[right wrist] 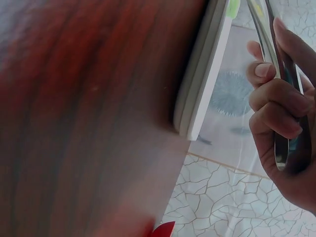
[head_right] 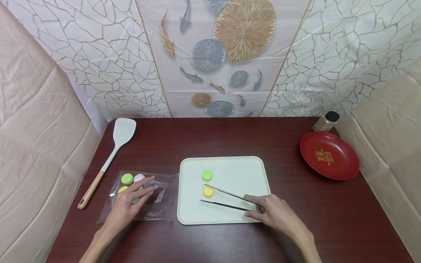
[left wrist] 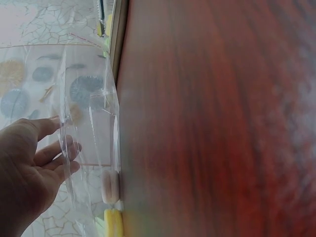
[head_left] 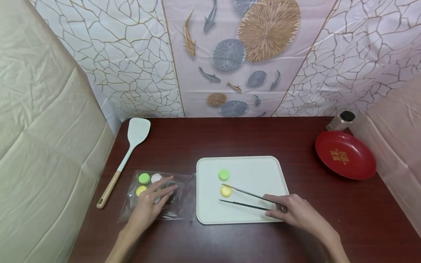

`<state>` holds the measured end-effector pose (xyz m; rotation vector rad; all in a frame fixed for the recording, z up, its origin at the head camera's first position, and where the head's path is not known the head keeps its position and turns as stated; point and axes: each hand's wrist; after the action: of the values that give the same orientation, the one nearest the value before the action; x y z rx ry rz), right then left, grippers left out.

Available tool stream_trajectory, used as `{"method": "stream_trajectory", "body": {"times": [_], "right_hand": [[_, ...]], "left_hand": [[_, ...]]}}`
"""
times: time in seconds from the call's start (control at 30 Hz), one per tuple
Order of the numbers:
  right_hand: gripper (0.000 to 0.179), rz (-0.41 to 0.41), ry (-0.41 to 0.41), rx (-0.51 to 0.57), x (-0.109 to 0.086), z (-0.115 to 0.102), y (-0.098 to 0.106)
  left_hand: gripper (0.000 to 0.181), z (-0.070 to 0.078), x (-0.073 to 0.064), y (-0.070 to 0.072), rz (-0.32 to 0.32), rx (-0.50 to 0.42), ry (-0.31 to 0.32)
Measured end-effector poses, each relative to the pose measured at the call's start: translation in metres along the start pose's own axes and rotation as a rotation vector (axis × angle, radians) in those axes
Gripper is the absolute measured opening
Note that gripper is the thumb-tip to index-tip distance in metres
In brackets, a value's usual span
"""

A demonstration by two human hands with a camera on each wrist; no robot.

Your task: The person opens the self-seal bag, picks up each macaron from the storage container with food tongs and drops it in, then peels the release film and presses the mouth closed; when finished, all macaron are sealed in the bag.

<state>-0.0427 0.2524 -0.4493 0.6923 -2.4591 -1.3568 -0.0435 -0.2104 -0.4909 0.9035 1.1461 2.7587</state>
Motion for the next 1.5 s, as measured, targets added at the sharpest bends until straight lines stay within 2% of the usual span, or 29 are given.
{"method": "stream_trajectory", "body": {"times": [0.23, 0.4, 0.73, 0.93, 1.23, 1.5], "right_hand": [[0.046, 0.002, -0.064, -0.043, -0.002, 0.001, 0.001], [0.045, -0.007, -0.078, -0.096, -0.003, 0.002, 0.0], [0.042, 0.011, -0.015, -0.102, -0.004, 0.005, 0.001], [0.042, 0.002, 0.039, -0.056, 0.001, 0.003, 0.001], [0.04, 0.017, 0.079, -0.047, 0.015, -0.013, -0.004], [0.038, 0.011, 0.135, -0.013, 0.038, -0.037, -0.012]], "left_hand": [[0.042, -0.002, -0.001, 0.0, 0.007, -0.002, -0.01], [0.042, -0.002, -0.002, 0.0, 0.012, -0.011, -0.011], [0.041, -0.001, -0.002, 0.001, 0.007, -0.018, -0.006], [0.04, -0.001, -0.002, 0.001, 0.005, -0.014, -0.003], [0.039, -0.002, -0.003, 0.002, -0.008, -0.014, 0.011], [0.04, 0.0, -0.003, 0.001, 0.0, -0.008, 0.012]]}}
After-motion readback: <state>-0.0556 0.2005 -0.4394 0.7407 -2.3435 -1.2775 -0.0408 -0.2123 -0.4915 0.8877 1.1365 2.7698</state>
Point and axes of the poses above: each hand's wrist, its own x-axis towards the middle knuckle, its own y-axis out of the back of the hand, z = x × y, and after that the axes turned 3 degrees about y, right-handed
